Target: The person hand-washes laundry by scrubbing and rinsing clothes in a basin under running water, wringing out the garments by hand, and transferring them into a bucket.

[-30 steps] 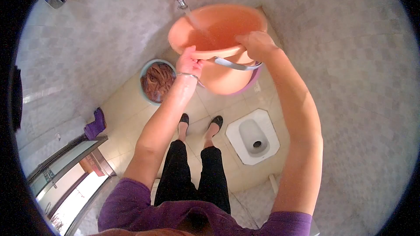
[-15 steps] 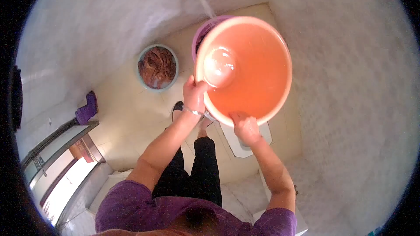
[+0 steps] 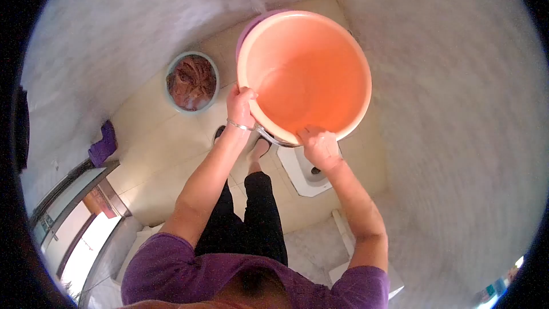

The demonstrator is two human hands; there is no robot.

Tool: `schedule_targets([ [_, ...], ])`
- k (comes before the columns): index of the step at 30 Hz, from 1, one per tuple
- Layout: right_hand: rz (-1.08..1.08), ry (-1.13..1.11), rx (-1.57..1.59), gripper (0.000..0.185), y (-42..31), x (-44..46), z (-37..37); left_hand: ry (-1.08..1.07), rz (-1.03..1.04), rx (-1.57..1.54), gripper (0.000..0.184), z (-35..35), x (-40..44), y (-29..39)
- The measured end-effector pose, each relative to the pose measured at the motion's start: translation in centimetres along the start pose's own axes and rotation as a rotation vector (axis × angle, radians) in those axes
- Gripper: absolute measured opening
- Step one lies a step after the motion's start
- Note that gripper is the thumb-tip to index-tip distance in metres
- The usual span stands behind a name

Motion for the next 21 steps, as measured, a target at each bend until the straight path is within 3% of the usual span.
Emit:
schedule_targets([
  [3, -0.075, -0.116, -0.133, 0.011, 1.2, 0.0, -0.9, 0.032, -0.111, -0.045, 0.018, -1.7, 1.0, -2.8],
  [7, -0.153, -0.476, -0.525, 0.011, 3.5, 3.8, -2.4, 0.182, -0.324, -0.065, 0.016, -3.0, 1.4, -6.6],
  [10, -0.206, -0.604, -0.577, 0.012, 5.0, 8.3, -2.1, 0.061, -0.666, 0.400, 0.046, -5.2, 2.4, -10.3],
  [16, -0.308, -0.766, -0.619, 0.017, 4.0, 13.1, 0.7, 0.131, -0.450, 0.832, 0.045, -11.1, 1.2, -10.7],
  [18, -0.303, -0.756, -0.608, 0.014, 4.1, 13.8, 2.7, 0.219, -0.490, 0.849, 0.044, -14.5, 0.5, -9.7],
  [21, -0.297, -0.751, -0.624, 0.013, 4.0, 14.6, 5.1, 0.253, -0.432, 1.169, 0.038, -24.6, 1.2, -11.4],
])
Point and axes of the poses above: each hand's wrist, its own x-axis towards the middle knuckle, its own z-axis out of the palm, y = z × x, the point moved 4 cm from there along x, towards the middle knuckle, and after that the axes turned 8 degrees about -x, right-handed, at the moved point
